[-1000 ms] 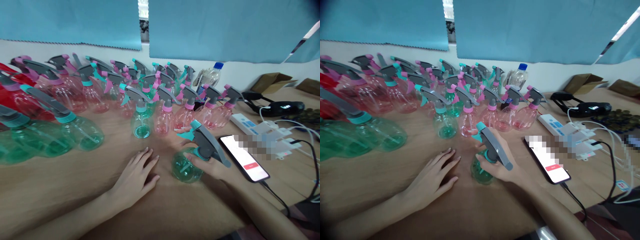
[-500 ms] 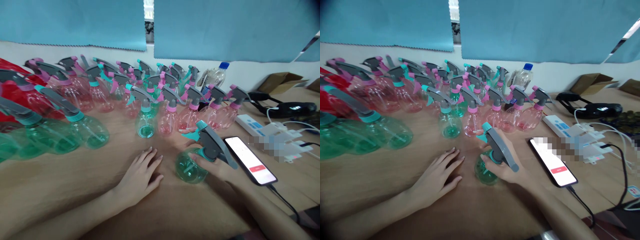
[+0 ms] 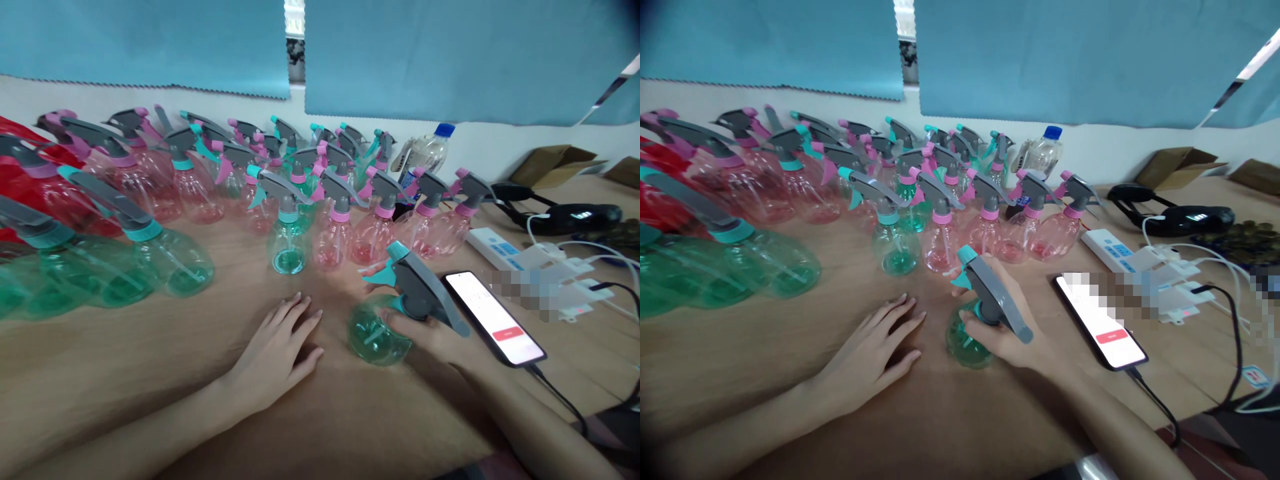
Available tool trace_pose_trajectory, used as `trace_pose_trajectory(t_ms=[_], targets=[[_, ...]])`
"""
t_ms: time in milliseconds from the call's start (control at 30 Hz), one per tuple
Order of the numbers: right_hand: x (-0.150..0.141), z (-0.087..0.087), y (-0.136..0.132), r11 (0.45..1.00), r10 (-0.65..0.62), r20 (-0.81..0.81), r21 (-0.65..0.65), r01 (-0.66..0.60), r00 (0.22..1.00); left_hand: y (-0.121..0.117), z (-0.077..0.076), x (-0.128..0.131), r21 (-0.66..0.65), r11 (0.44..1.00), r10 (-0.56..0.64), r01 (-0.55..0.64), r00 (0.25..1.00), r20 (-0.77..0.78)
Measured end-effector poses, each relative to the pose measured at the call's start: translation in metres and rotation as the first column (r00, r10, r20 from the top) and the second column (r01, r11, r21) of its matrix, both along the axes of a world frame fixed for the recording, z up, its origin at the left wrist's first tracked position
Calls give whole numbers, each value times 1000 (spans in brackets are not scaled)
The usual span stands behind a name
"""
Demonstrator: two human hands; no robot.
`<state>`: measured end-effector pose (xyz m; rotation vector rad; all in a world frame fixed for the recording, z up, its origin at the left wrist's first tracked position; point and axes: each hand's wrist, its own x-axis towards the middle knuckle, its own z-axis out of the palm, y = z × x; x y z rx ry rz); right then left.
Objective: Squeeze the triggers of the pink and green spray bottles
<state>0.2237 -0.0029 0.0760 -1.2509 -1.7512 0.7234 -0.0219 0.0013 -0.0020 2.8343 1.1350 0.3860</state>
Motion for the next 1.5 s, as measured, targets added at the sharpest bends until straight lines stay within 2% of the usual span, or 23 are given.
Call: trace_pose_trajectory(t_ms=[233, 500, 767, 967, 1500], targets=[[1, 0, -3, 997, -83, 79, -6, 83, 993, 0, -1, 0, 10, 1000, 2, -2, 1000, 4], [-5, 14, -2, 1000, 18, 72, 19, -19, 997, 0, -1, 0, -3, 1000, -1, 1, 1000, 10], [3, 2, -2, 997, 54, 54, 44, -57, 997, 0, 0, 0, -11, 1000, 0, 0, 1000, 15], [1, 8, 0, 991, 131, 39, 20, -131, 991, 0, -2, -1, 4, 1000, -4, 4, 1000, 7], [-2, 12, 0, 993, 114, 42, 20, -115, 993, -1, -1, 0, -6, 1000, 3, -3, 1000, 7]])
